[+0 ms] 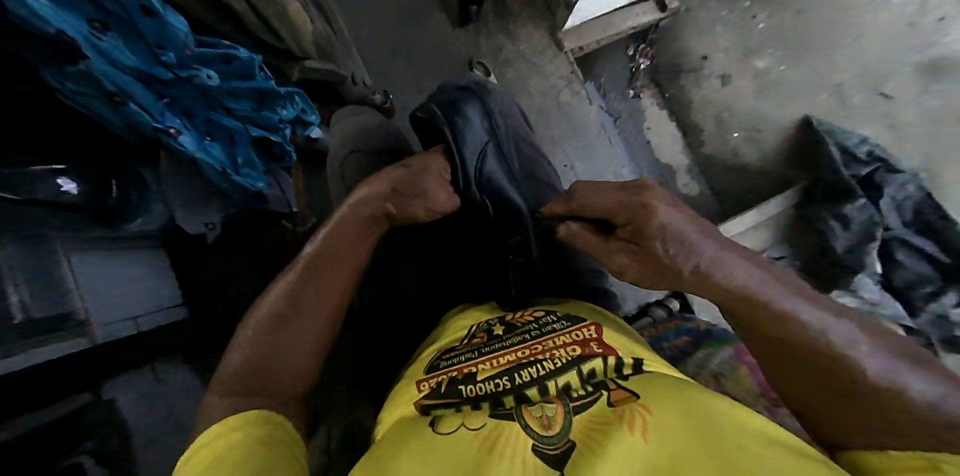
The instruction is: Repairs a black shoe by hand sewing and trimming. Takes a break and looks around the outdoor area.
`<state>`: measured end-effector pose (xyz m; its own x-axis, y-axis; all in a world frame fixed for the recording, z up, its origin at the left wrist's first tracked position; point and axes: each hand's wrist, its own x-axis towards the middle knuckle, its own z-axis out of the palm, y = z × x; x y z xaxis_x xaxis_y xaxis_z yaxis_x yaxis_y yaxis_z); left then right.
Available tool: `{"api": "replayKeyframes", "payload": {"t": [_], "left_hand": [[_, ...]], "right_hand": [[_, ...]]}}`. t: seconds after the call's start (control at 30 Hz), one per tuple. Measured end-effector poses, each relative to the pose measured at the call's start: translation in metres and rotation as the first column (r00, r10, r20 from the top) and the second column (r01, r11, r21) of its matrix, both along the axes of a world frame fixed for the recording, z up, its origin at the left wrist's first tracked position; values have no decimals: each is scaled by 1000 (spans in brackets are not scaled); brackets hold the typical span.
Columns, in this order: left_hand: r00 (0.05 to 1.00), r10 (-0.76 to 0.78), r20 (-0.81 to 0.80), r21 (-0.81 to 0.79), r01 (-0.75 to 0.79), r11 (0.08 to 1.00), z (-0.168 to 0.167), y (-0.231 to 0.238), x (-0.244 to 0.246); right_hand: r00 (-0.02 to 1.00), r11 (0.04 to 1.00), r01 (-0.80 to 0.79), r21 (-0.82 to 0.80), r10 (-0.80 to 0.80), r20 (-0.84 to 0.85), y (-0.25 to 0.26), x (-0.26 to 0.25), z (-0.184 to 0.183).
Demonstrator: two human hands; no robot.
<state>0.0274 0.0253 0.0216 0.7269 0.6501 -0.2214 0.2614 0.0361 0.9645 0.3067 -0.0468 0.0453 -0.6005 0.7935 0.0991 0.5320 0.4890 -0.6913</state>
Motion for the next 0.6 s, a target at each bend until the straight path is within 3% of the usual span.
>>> {"api": "replayKeyframes", "payload": {"t": [0.2,0.33,0.43,0.53,0.6], "left_hand": [[992,11,-128,32,-7,999,8,0,-1],[1000,13,2,33,-13,999,3,-1,-2],[998,-23,54,30,21,999,1,-1,3],[996,-71,-46,53,73,996,12,-2,12],[990,-81,-119,91,92,992,16,-1,16]], "right_hand": [[998,998,58,-1,-58,22,-9,-8,3],[992,994,85,-69,-79,97,-9,-5,8],[982,989,-5,-145,32,186,3,2,19],[948,969,-120,-215,177,265,21,3,27],[946,953,-118,-281,193,259,26,0,26]]}}
